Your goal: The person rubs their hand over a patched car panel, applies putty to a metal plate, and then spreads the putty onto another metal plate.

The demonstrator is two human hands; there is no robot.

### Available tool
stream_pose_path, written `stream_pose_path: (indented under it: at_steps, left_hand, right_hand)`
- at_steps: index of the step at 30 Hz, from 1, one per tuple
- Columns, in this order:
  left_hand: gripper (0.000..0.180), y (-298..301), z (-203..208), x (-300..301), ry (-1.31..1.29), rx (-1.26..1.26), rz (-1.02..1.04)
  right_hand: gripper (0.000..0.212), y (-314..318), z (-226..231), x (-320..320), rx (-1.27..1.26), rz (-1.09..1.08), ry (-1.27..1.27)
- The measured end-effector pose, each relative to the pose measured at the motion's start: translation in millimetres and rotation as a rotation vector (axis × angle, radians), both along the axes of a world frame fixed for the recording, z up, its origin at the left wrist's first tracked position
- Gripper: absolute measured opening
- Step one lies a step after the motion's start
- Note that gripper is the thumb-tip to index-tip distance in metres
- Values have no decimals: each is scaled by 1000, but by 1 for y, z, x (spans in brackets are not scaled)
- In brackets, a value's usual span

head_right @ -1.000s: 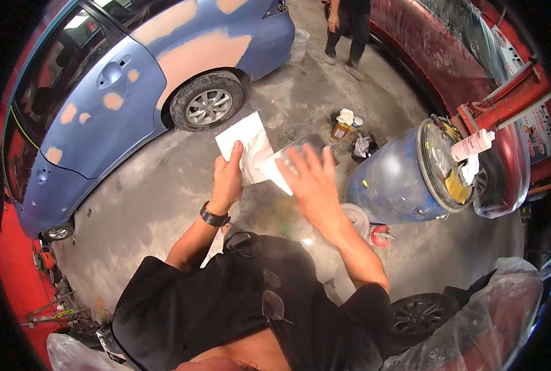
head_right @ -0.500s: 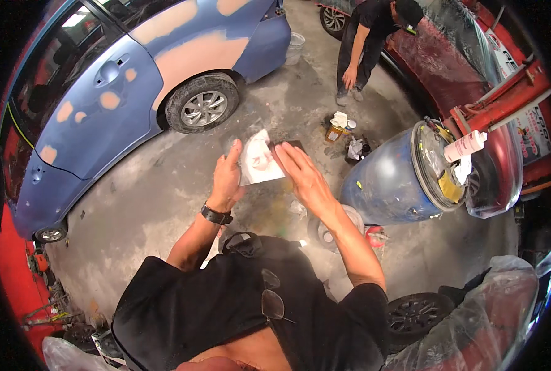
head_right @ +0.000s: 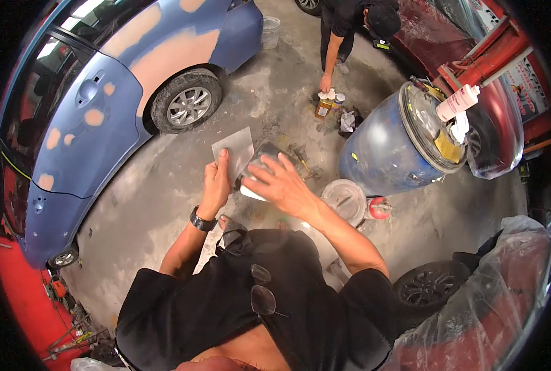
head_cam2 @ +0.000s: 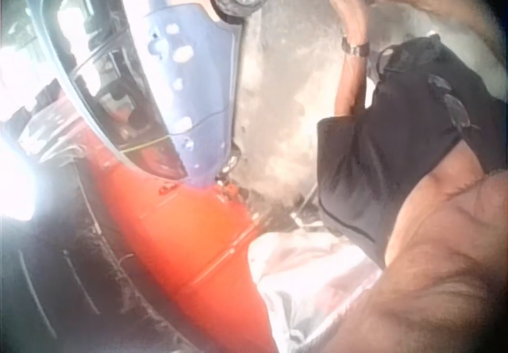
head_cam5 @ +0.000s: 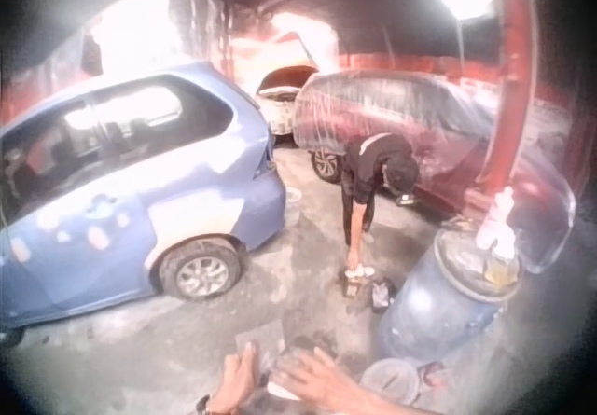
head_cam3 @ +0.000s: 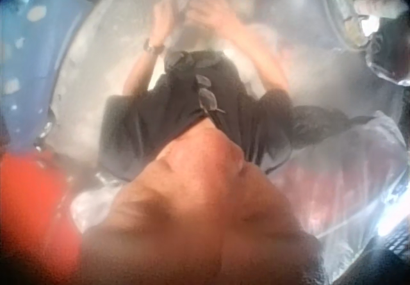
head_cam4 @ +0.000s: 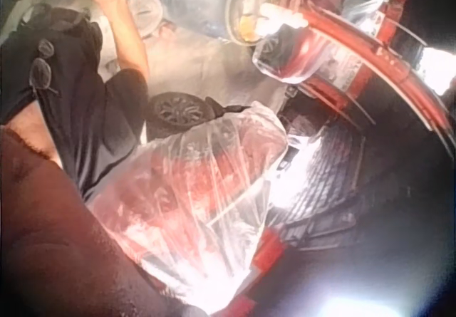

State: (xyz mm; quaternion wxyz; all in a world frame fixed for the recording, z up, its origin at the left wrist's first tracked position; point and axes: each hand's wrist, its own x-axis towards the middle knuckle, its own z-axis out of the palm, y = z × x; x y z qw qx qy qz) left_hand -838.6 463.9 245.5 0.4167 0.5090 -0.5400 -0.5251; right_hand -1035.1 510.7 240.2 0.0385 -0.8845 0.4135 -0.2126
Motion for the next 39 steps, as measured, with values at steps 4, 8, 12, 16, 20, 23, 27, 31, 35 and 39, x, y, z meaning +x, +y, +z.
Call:
stream_pose_path:
  at_steps: [4, 8, 12, 16, 20, 23, 27, 31, 35, 39]
  left_hand:
    - [60, -12, -8, 8, -14, 28, 108]
    - [48, -32, 33, 11, 696, 219, 253]
    - [48, -40, 7, 15, 853, 297, 101]
    - [44, -21, 17, -10, 1061, 575, 30]
    - [40, -14, 15, -15, 959, 442, -53]
    - [40, -12, 11, -10, 915, 337, -13]
    - [42, -26, 15, 9, 886, 199, 87]
    - [47, -41, 25, 17, 916, 35, 156]
    - [48, -41, 7, 0, 879, 69, 144]
    - [47, -30, -17, -3, 783, 198, -19]
  right_hand:
    - [45, 14, -6, -3, -4, 62, 71]
    - [45, 9, 8, -22, 134, 72, -40]
    - [57, 10, 42, -13, 52, 7, -557]
    - [53, 9, 51, 16, -54, 95, -876]
    - [55, -7, 35, 8, -172, 87, -550]
    - [57, -25, 19, -6, -108, -114, -408]
    - [42, -25, 4, -32, 30, -185, 112]
    - [45, -8, -4, -24, 932, -404, -849]
    - [39, 5, 12, 23, 1033, -464, -1811]
    - [85, -22, -37, -16, 962, -955, -1454]
